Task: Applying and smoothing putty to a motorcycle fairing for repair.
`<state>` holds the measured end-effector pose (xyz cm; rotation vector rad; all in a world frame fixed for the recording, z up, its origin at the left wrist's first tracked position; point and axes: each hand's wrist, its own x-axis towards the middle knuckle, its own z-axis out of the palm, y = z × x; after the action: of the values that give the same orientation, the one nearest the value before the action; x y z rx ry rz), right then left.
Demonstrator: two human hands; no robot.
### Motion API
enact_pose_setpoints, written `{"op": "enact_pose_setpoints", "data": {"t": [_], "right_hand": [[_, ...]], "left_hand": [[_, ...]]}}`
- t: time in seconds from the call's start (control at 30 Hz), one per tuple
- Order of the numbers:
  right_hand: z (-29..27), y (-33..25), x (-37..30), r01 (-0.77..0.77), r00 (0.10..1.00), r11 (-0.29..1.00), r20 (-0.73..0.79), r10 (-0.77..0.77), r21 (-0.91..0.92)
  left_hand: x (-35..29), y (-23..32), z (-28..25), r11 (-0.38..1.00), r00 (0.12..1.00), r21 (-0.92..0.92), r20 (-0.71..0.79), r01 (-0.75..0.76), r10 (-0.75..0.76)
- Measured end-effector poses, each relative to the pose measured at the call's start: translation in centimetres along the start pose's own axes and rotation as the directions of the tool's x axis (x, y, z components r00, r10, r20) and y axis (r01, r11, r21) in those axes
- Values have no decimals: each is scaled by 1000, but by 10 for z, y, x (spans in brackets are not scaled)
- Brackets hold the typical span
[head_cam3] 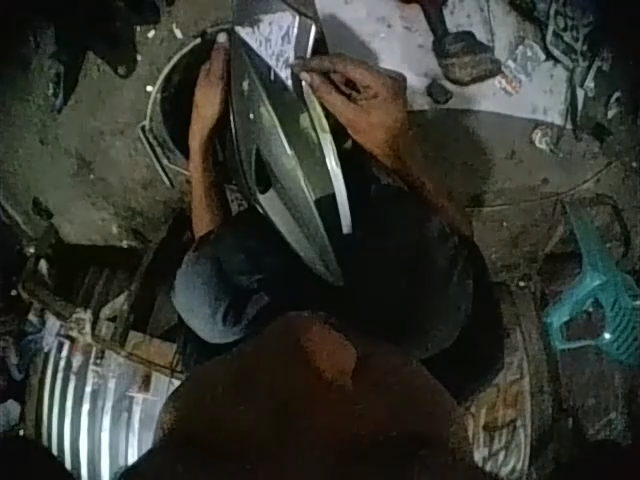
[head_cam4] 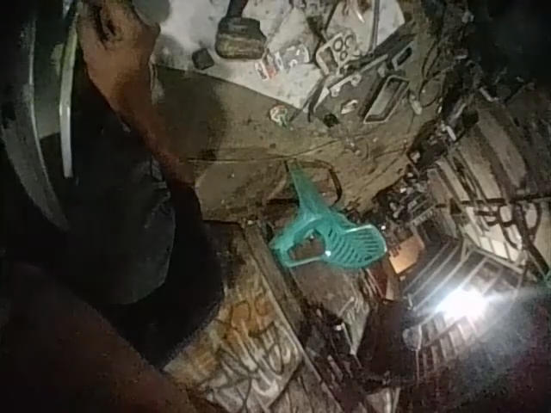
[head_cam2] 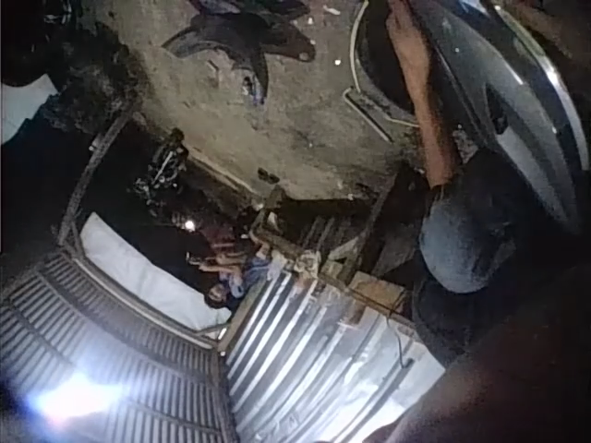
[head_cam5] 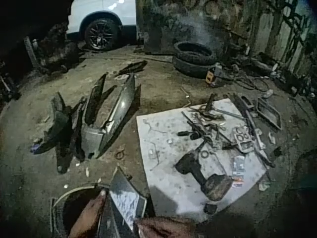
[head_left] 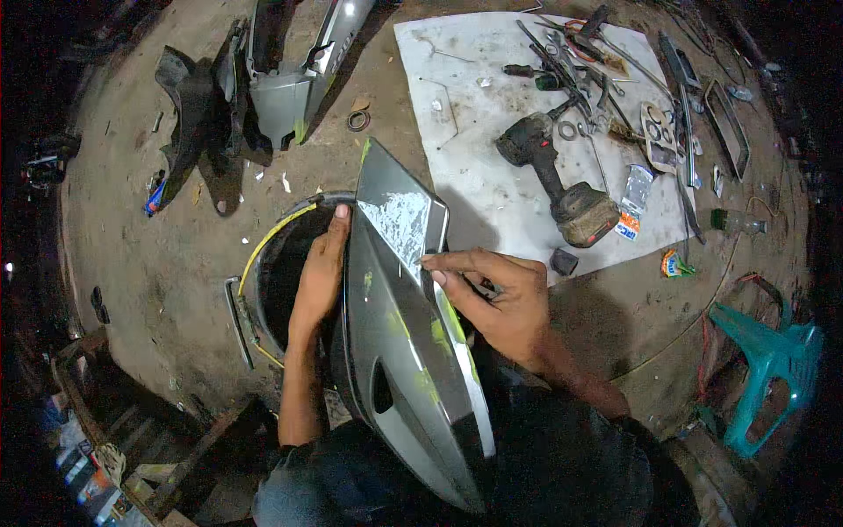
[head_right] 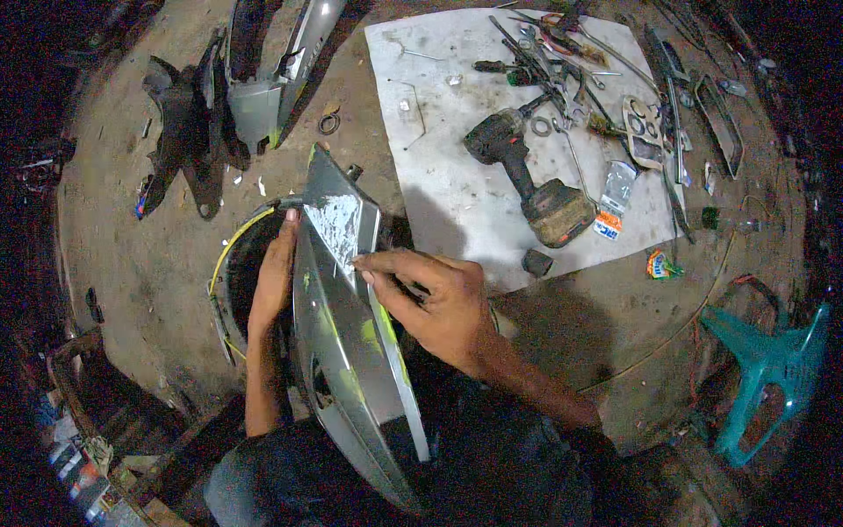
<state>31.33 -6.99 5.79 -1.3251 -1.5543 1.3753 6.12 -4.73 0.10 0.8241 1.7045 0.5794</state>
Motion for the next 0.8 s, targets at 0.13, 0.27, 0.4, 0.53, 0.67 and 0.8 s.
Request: {"op": "enact_pose_setpoints", "data": {"t": [0.13, 0.27, 0.4, 0.53, 0.67, 0.8], "right_hand": [[-3, -5, 0, 26, 999, 999, 34, -26, -21], [3, 6, 4, 40, 999, 999, -21, -40, 3], [2, 5, 14, -20, 995, 999, -99, 23, 26], [4, 10, 20, -27, 985, 997, -168, 39, 75], [3, 14, 21, 21, 992, 993, -126, -6, 117], [5, 11, 20, 99, 990, 994, -107, -94, 50]], "left_hand": [[6, -7, -1, 999, 1000, 30, -21, -13, 14], [-5, 11, 6, 998, 997, 57, -68, -24, 27], [-8, 14, 5, 990, 989, -29, 49, -138, 139], [-5, 12, 7, 991, 993, -76, 30, -109, 112], [0, 3, 2, 996, 995, -80, 80, -46, 52], [-11, 20, 7, 996, 997, 68, -39, -61, 63]]}}
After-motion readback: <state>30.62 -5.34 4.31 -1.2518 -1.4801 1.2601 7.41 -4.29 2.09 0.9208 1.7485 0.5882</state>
